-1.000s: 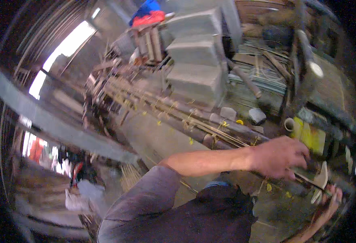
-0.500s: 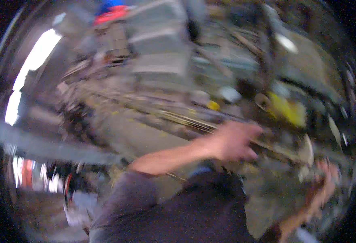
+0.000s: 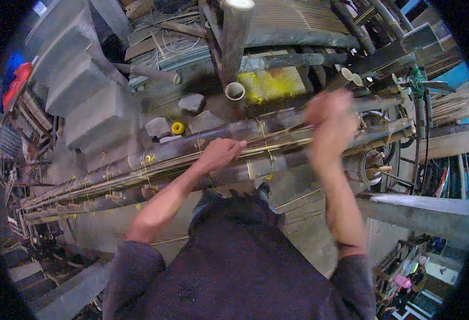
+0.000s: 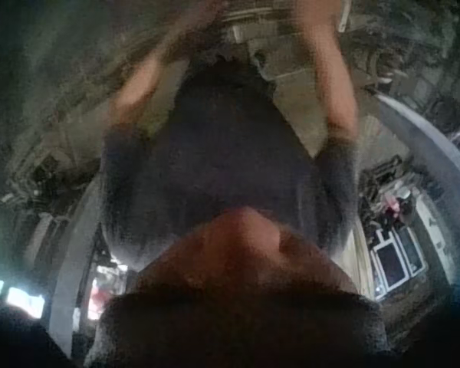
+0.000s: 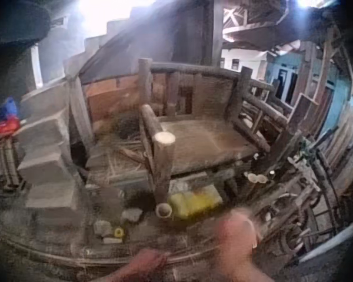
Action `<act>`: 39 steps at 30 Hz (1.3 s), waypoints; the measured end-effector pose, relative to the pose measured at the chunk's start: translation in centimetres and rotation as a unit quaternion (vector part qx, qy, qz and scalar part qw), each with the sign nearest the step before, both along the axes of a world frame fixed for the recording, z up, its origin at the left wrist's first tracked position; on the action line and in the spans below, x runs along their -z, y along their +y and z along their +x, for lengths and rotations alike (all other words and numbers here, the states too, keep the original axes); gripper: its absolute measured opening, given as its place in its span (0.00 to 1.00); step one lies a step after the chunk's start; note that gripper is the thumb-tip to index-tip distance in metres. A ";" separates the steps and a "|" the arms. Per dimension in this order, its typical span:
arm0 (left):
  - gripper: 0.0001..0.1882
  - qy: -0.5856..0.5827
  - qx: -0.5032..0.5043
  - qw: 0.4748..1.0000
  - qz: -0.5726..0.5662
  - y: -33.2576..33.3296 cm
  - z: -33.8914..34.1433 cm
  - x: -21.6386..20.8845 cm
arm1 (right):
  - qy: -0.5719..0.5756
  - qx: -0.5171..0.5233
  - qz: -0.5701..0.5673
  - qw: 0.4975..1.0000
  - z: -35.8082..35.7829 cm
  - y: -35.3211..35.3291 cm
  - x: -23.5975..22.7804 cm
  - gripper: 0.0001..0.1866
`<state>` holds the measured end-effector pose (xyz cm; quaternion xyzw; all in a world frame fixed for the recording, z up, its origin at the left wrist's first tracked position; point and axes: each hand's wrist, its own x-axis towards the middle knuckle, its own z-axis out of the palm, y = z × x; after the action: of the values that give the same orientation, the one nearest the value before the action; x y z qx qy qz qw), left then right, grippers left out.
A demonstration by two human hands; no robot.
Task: The person repeatedly ties yellow rope around a bundle of thin wooden sticks resting on a metal frame. They walk along the frame, loop the rope, and secure it at multiple points.
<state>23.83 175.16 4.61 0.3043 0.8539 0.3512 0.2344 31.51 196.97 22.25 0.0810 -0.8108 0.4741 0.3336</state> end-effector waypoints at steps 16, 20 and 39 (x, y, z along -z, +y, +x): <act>0.31 -0.119 -0.053 0.991 -0.019 -2.2 0.0 -4.1 | -0.117 0.010 -0.465 0.877 -3.6 -8.4 12.3 0.25; 0.32 -0.094 -0.045 0.994 -0.020 -3.2 -0.2 -1.6 | -0.084 0.058 -0.459 0.883 -4.8 -4.7 8.8 0.24; 0.19 0.062 0.048 0.995 -0.062 -2.7 -1.9 5.8 | -0.174 0.151 -0.080 0.970 -7.3 9.7 9.8 0.14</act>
<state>21.91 172.44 -1.15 0.3511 0.8712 0.2666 0.2161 24.16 206.72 12.45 -0.1532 -0.8185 0.4888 0.2602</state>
